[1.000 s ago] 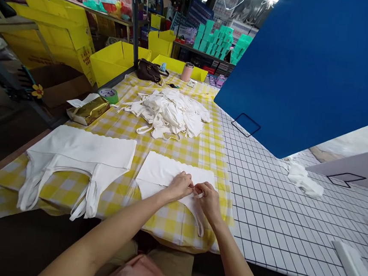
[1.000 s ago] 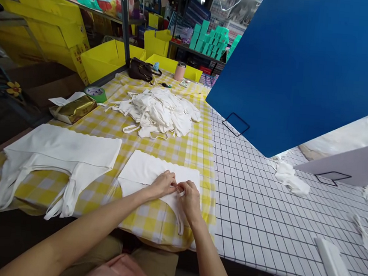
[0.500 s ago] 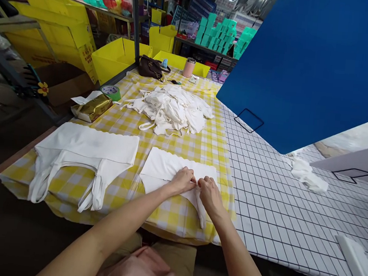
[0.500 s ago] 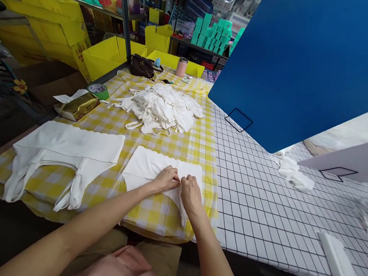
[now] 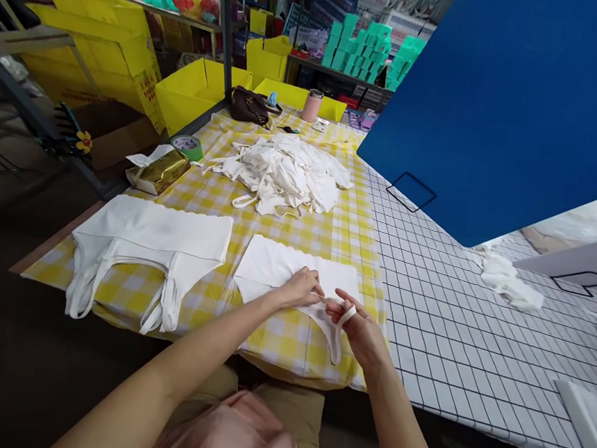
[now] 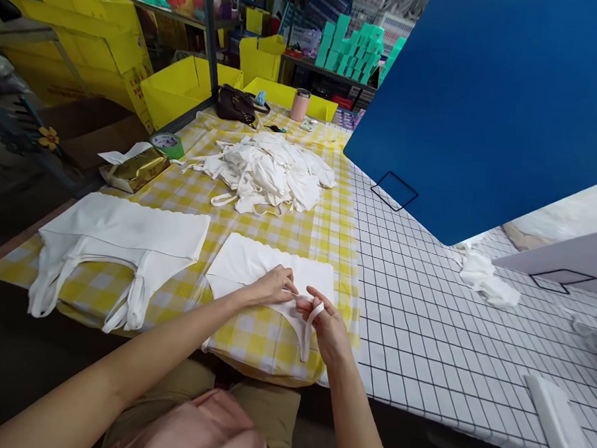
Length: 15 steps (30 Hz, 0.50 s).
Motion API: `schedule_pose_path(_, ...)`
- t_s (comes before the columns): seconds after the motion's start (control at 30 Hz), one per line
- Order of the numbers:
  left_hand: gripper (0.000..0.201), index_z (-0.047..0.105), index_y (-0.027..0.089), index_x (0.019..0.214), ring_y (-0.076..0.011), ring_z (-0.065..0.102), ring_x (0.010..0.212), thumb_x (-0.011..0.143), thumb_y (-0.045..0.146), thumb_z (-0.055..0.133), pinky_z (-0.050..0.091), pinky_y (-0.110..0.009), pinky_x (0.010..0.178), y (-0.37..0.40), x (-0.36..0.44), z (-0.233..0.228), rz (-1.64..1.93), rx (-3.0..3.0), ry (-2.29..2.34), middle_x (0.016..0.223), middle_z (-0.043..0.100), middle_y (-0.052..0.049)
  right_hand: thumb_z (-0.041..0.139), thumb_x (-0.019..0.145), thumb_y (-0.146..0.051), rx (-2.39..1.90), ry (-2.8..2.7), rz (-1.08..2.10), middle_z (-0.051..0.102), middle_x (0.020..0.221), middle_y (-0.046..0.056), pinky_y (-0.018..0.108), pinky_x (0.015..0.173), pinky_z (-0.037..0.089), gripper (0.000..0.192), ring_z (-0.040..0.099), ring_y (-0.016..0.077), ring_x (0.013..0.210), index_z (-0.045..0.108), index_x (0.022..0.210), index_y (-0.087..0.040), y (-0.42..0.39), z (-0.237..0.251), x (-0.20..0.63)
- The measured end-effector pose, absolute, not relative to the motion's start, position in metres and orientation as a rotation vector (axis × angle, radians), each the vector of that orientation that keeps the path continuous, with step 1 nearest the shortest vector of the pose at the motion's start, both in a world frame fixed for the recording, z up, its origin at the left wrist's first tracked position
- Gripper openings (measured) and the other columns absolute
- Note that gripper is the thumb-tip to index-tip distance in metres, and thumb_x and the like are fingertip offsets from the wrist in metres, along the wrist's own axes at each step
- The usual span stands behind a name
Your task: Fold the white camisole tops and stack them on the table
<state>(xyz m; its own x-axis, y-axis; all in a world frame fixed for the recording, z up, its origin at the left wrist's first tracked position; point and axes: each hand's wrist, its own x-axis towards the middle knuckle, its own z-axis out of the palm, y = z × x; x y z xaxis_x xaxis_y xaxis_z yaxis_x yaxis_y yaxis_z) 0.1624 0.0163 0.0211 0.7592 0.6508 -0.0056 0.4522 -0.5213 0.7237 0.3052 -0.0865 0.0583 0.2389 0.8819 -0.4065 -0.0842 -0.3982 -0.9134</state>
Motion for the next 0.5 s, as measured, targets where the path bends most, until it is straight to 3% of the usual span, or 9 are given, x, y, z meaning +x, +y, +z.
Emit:
schedule_pose_path(0.1, 0.025, 0.07, 0.019, 0.096, -0.0201, 0.047, 0.096, 0.073, 0.019, 0.059, 0.039, -0.026, 0.087, 0.017, 0.155, 0.024, 0.283, 2.239, 0.749, 0.097, 0.056, -0.005, 0.063, 0.067, -0.044, -1.491, -0.64, 1.453, 0.064, 0.066, 0.004, 0.034, 0.067, 0.047, 0.053, 0.061, 0.0202, 0.067, 0.059, 0.112, -0.015, -0.106, 0.065, 0.302)
schedule_pose_path(0.23, 0.03, 0.067, 0.021, 0.104, -0.0198, 0.045, 0.096, 0.077, 0.02, 0.054, 0.037, -0.029, 0.091, 0.019, 0.147, 0.025, 0.222, 2.291, 0.66, 0.101, 0.053, -0.005, 0.06, 0.072, -0.05, -1.621, -0.693, 1.29, 0.055, 0.056, -0.001, 0.032, 0.065, 0.045, 0.056, 0.056, 0.0179, 0.062, 0.056, 0.116, -0.015, -0.145, 0.067, 0.293)
schedule_pose_path(0.5, 0.036, 0.064, 0.016, 0.11, -0.0201, 0.045, 0.105, 0.078, 0.016, 0.047, 0.034, -0.03, 0.097, 0.023, 0.146, 0.025, 0.179, 2.236, 0.603, 0.109, 0.053, -0.007, 0.053, 0.075, -0.056, -1.961, -0.86, 0.959, 0.061, 0.069, 0.003, 0.032, 0.07, 0.046, 0.058, 0.058, 0.0212, 0.072, 0.053, 0.116, -0.016, -0.213, 0.034, 0.273)
